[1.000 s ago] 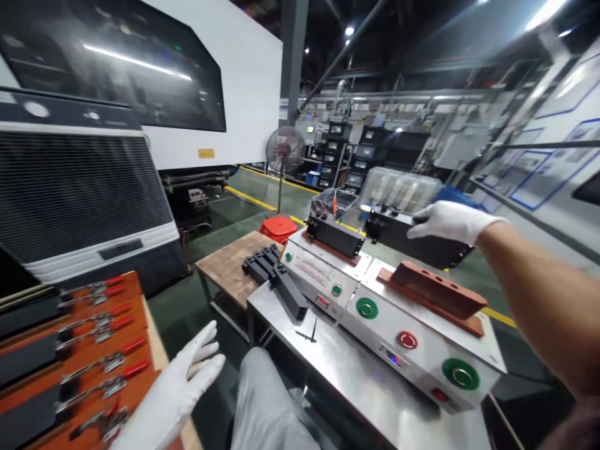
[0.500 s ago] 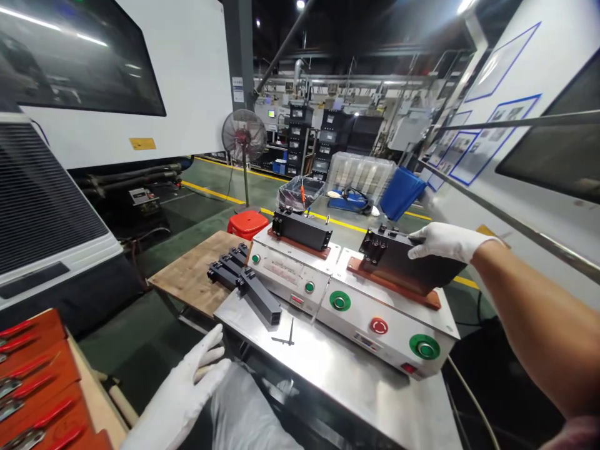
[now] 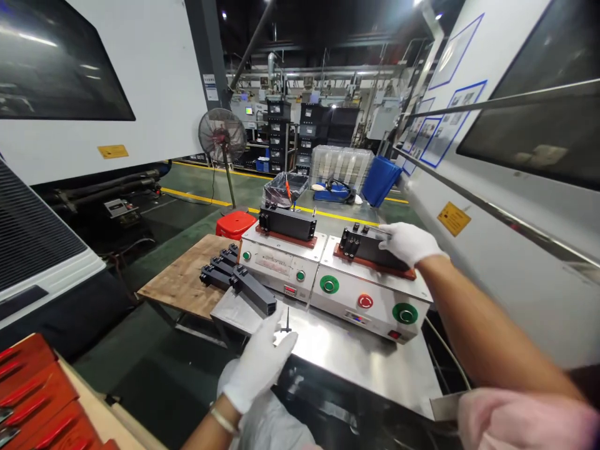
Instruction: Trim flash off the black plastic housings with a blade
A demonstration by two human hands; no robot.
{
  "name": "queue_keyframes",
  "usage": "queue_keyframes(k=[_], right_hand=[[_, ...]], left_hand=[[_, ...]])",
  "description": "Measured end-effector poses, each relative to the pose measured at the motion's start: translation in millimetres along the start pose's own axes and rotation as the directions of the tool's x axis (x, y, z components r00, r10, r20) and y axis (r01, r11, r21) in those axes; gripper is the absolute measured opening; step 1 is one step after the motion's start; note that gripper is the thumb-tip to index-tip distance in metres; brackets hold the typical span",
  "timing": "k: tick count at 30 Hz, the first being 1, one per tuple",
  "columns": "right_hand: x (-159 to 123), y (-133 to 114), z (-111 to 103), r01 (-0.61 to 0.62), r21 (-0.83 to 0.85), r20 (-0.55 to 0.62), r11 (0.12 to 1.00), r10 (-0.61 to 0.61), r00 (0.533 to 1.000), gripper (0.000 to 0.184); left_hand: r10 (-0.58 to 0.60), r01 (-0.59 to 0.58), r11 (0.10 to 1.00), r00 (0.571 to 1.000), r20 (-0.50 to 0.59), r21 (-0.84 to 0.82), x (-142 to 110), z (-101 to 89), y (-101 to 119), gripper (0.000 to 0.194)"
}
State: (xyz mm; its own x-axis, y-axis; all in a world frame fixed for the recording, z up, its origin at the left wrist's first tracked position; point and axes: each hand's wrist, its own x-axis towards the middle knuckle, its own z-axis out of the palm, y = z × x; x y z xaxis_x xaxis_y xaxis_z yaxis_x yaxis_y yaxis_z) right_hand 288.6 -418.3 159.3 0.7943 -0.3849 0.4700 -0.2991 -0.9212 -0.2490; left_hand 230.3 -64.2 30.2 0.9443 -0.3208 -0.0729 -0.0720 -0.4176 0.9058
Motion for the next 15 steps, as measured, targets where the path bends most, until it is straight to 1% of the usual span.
queue_keyframes(k=[2,3,5,7,8,10,13,15], right_hand=[[-48.1,7.7,1.1,-0.004,-0.023,-0.006,1.0,0.003,1.0,0.018],[-74.6,14.9,4.8,-0.05,-0.039,-0.002,0.998,0.05,0.999,0.022],[-124.0,34.3,18.1,-0.184,-0.069,0.078,0.98,0.19,0.979,0.03],[-160.1,56.0,36.1,-0.296,-0.023,0.085,0.955,0.297,0.951,0.035],[-171.9,65.9,45.4,-0.316,0.012,0.088,0.949,0.314,0.945,0.036],[-184.3,81.4,62.3,-0.331,0.061,0.09,0.942,0.325,0.941,0.038],[-186.5,93.2,78.4,-0.37,0.143,0.069,0.918,0.363,0.929,0.04],[-184.4,95.6,82.8,-0.428,0.213,0.063,0.878,0.425,0.903,0.041]], left_hand=[[0.1,-0.105,0.981,0.994,0.037,0.161,17.9,25.0,-1.0,0.065],[0.143,-0.152,0.963,0.988,0.059,0.222,26.3,36.6,-2.4,0.065],[0.218,-0.24,0.916,0.97,0.104,0.321,41.5,57.8,-2.8,0.064],[0.282,-0.318,0.851,0.948,0.147,0.418,54.6,76.2,2.2,0.065],[0.307,-0.348,0.813,0.937,0.165,0.467,60.7,84.4,6.3,0.067],[0.328,-0.38,0.744,0.924,0.195,0.55,72.2,98.9,15.1,0.071],[0.303,-0.37,0.687,0.928,0.216,0.626,86.7,114.7,22.0,0.076],[0.288,-0.345,0.665,0.937,0.199,0.663,93.0,120.6,20.4,0.077]])
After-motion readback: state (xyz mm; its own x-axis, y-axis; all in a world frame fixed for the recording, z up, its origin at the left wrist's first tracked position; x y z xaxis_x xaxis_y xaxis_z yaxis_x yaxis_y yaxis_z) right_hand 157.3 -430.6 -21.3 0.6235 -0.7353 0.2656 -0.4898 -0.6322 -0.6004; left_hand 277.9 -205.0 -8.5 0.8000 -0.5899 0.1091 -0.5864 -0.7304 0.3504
